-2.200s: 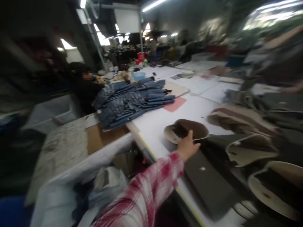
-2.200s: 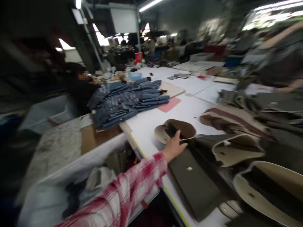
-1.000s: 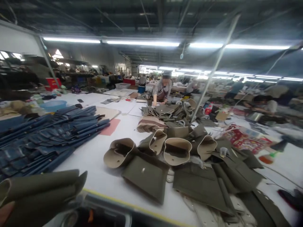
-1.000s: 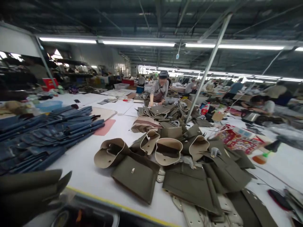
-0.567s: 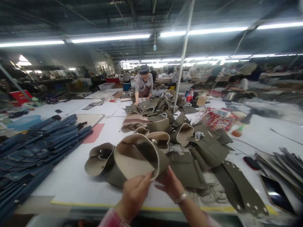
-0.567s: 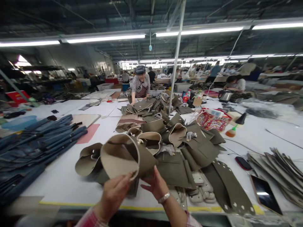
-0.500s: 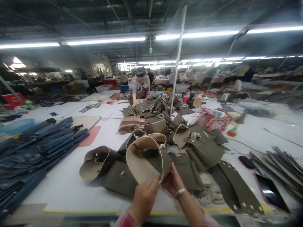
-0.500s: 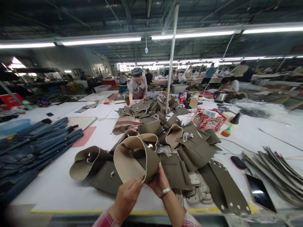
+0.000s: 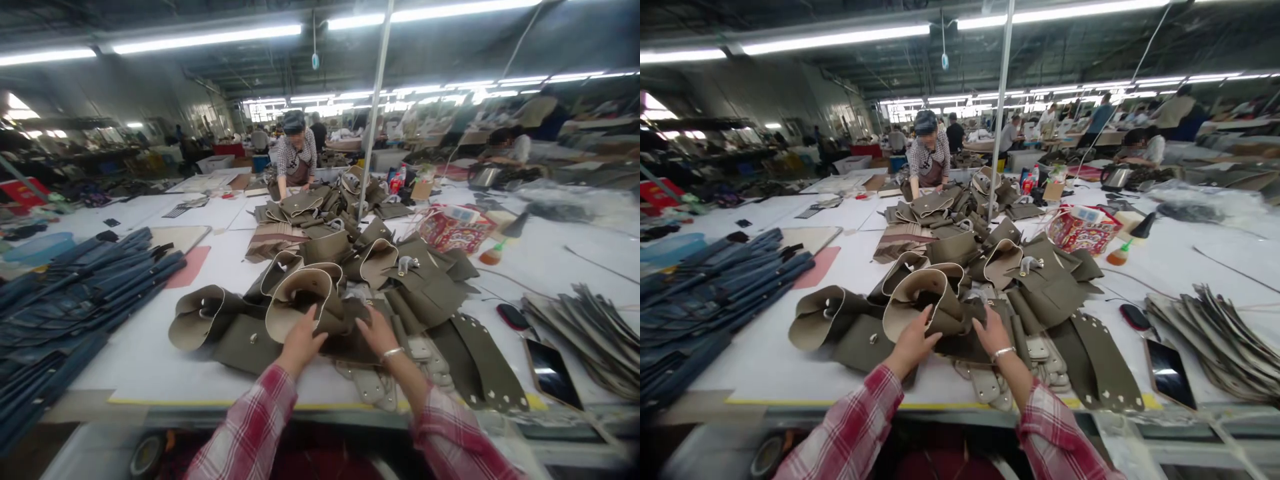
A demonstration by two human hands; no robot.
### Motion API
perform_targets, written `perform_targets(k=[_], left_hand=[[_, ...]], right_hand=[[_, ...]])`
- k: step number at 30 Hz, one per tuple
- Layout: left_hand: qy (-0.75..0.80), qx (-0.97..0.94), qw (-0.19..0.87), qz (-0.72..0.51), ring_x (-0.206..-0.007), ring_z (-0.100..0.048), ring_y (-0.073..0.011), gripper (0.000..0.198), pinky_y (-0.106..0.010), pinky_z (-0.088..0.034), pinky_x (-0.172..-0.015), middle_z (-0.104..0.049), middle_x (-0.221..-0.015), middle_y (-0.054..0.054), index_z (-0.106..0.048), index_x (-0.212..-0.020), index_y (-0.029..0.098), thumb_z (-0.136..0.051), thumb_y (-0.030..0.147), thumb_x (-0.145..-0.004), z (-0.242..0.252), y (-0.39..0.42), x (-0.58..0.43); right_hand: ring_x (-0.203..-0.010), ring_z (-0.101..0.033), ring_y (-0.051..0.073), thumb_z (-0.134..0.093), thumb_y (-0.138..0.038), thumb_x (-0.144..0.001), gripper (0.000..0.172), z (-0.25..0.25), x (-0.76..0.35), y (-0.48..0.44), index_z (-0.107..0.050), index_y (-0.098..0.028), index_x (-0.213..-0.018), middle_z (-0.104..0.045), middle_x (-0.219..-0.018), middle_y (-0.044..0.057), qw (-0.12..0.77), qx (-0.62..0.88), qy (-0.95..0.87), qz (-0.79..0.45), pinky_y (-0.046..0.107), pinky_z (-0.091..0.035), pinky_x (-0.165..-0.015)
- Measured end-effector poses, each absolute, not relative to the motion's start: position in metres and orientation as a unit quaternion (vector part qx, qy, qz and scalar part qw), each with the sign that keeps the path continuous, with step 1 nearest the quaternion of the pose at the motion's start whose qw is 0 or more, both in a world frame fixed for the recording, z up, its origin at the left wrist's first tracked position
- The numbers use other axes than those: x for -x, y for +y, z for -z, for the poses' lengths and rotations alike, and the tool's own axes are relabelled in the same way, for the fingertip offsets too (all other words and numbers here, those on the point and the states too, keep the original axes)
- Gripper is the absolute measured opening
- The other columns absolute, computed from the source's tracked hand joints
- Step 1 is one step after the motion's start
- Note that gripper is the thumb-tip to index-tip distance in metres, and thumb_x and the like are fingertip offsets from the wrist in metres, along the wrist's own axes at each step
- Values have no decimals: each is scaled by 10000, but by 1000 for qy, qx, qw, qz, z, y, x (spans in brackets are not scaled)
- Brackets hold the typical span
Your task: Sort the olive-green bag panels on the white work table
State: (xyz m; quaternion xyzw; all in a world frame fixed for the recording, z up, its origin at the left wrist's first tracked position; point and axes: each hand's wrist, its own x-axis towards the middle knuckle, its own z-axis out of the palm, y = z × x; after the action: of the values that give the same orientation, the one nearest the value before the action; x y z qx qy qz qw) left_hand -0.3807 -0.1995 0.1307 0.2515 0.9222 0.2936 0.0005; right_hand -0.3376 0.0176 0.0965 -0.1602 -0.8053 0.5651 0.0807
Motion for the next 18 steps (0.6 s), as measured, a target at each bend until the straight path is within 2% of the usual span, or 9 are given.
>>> perform_targets(k=[2,3,5,7,10,14,18], left_hand=[[932,-261,-4,-250,-1027,-578,-224,425,-313,-447,-909,-603,-1158,-85,-480,-1252,174,-538,307,-853,-128,-202,378],[934,-262,-5,-242,-969,-597,-218,313,-306,-459,-874,-634,-1082,-73,-549,-1165,184,-493,300,-880,-126,-203,376],[937,-259,-16,-233,-879,-614,-212,263,-300,-469,-812,-655,-975,-74,-610,-1044,185,-398,282,-923,-124,-200,374],[941,-248,-42,-225,-889,-607,-220,316,-309,-459,-809,-644,-988,-101,-613,-1023,166,-321,260,-945,-126,-191,378],[941,-245,-78,-222,-957,-589,-225,322,-318,-443,-847,-616,-1071,-110,-587,-1071,162,-295,221,-948,-140,-168,394],[939,-244,-91,-225,-941,-598,-221,308,-311,-464,-814,-596,-1106,-108,-501,-1201,154,-384,226,-925,-170,-137,421],[942,-239,-79,-221,-1021,-576,-244,367,-326,-460,-845,-560,-1169,-142,-447,-1247,124,-459,212,-891,-187,-124,428]], right_hand=[[-1337,-199,304,-649,-259,-653,662,-89,307,33,-465,-145,-1278,-301,-1437,140,83,120,-875,-462,466,-73,-1107],[-1347,-166,312,-657,-193,-613,693,-83,292,39,-476,-155,-1281,-288,-1449,132,67,85,-929,-353,479,-31,-1104],[-1341,-191,322,-652,-118,-581,740,-72,270,46,-476,-168,-1299,-290,-1454,134,19,41,-987,-156,507,-46,-1092],[-1324,-244,326,-638,-115,-618,722,-64,264,47,-463,-164,-1317,-312,-1444,138,-14,24,-999,-41,521,-126,-1076],[-1288,-319,331,-574,-113,-700,618,-66,279,46,-474,-137,-1309,-396,-1395,139,-2,-5,-1000,9,510,-250,-1042],[-1139,-505,231,-426,-77,-807,434,-100,314,59,-551,-127,-1220,-568,-1224,133,31,-43,-998,27,335,-390,-961],[-1003,-582,211,-379,-108,-856,392,-151,356,92,-541,-162,-1209,-618,-1123,124,46,-8,-998,39,288,-440,-827]])
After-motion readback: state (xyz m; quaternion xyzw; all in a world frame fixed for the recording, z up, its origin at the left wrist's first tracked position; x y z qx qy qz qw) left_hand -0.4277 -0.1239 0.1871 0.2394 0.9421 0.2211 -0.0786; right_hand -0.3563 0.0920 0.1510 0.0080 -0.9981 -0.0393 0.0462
